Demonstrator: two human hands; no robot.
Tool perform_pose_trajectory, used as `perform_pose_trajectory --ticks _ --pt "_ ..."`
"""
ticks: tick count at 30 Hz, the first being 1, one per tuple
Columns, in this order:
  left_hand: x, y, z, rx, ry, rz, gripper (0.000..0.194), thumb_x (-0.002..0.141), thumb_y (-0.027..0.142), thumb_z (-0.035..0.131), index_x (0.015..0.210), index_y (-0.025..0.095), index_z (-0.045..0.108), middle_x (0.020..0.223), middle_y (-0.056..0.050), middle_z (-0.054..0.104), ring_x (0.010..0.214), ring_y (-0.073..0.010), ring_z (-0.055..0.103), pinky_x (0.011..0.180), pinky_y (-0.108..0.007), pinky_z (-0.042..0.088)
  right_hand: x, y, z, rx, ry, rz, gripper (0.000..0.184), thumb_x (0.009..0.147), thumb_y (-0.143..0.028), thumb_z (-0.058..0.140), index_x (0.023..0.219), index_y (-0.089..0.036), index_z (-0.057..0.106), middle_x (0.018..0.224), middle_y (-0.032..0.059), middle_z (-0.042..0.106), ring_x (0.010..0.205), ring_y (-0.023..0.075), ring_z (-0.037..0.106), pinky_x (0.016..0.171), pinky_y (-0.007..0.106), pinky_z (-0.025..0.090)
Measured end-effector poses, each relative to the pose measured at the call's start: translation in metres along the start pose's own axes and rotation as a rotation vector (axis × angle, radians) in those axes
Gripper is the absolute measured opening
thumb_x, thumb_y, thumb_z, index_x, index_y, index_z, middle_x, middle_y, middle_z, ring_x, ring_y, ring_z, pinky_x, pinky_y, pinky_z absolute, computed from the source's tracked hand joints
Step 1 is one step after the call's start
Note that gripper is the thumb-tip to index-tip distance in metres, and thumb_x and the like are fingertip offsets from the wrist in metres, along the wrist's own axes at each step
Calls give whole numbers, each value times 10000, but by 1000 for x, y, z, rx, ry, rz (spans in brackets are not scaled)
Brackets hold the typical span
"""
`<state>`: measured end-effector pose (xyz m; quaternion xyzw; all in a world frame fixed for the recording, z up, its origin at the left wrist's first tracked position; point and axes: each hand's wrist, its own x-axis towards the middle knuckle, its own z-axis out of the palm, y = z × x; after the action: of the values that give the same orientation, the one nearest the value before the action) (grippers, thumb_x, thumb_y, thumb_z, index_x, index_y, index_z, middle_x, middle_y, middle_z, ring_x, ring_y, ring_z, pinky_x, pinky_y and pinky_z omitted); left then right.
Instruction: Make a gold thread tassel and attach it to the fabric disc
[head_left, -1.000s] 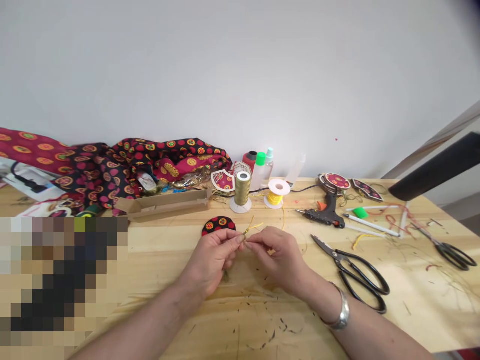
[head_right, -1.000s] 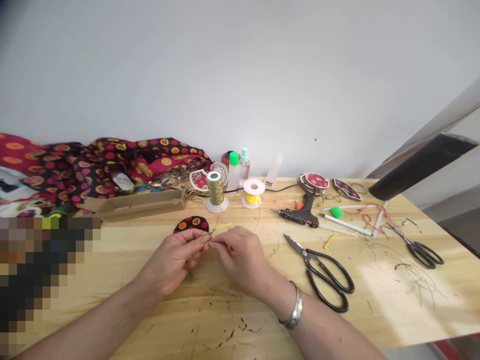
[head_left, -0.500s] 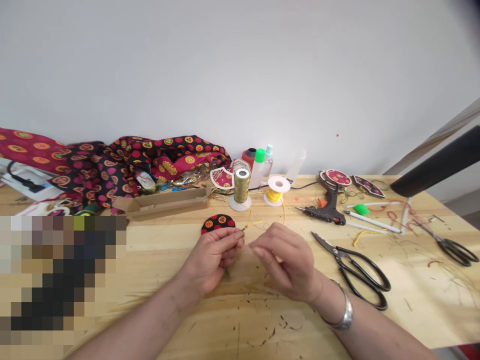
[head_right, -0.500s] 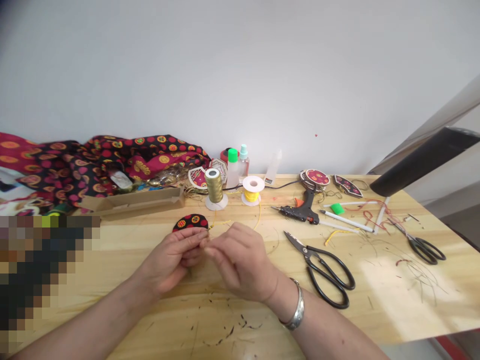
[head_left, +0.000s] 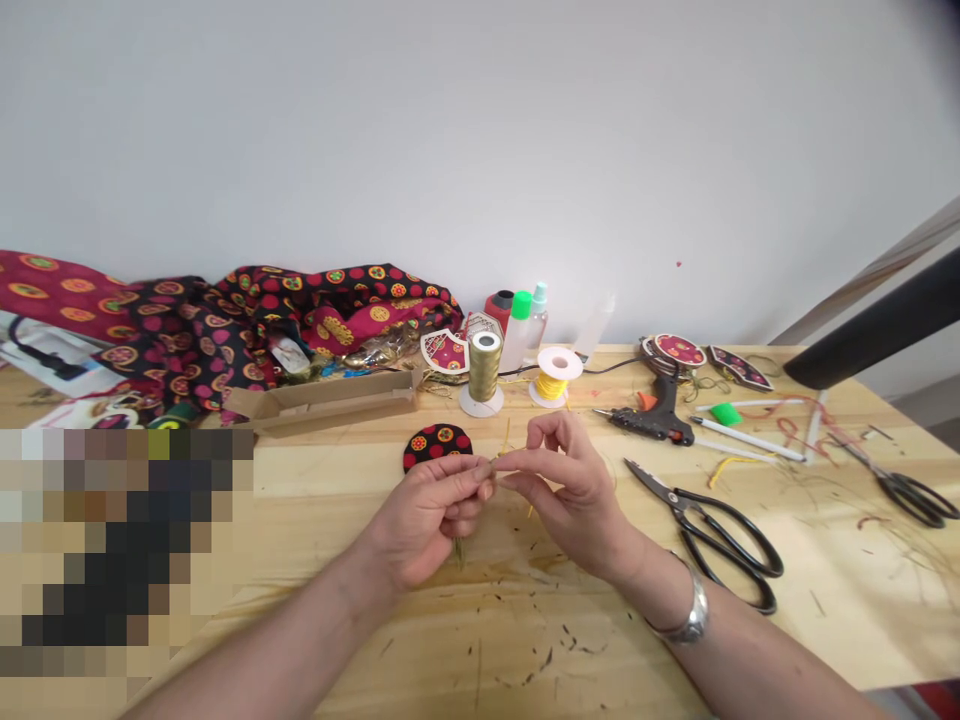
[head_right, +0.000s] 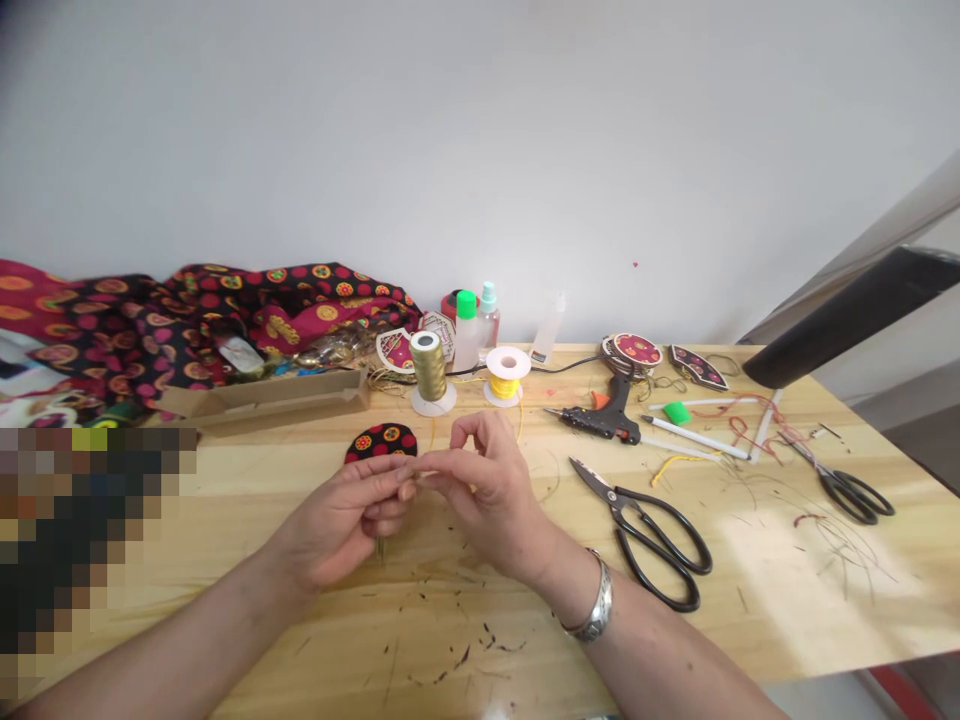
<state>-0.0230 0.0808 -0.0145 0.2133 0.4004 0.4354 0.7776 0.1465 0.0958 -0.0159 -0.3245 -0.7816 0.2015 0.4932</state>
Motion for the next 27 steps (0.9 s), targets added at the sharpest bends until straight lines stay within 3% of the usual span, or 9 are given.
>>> perform_pose_trajectory --ticks 6,15,27 --pt "-1 0 1 19 -20 -11 243 576 244 837 726 93 720 515 23 532 391 19 275 383 -127 132 -1 -2 -1 -35 -35 -23 180 825 -111 612 886 -251 706 864 19 421 864 166 455 764 338 420" --pt "-3 -2 2 55 -39 -18 217 609 255 819 709 94 715 529 20 531 398 16 260 392 -142 117 2 -7 -2 -63 -82 -4 159 817 -59 591 799 -206 648 864 24 453 845 166 451 758 331 414" --pt "-3 0 1 38 -60 -50 218 619 243 809 737 92 705 539 31 499 402 16 243 390 -136 112 3 -8 -6 -120 -167 -58 165 868 -63 498 897 -197 590 969 59 508 900 179 456 807 352 425"
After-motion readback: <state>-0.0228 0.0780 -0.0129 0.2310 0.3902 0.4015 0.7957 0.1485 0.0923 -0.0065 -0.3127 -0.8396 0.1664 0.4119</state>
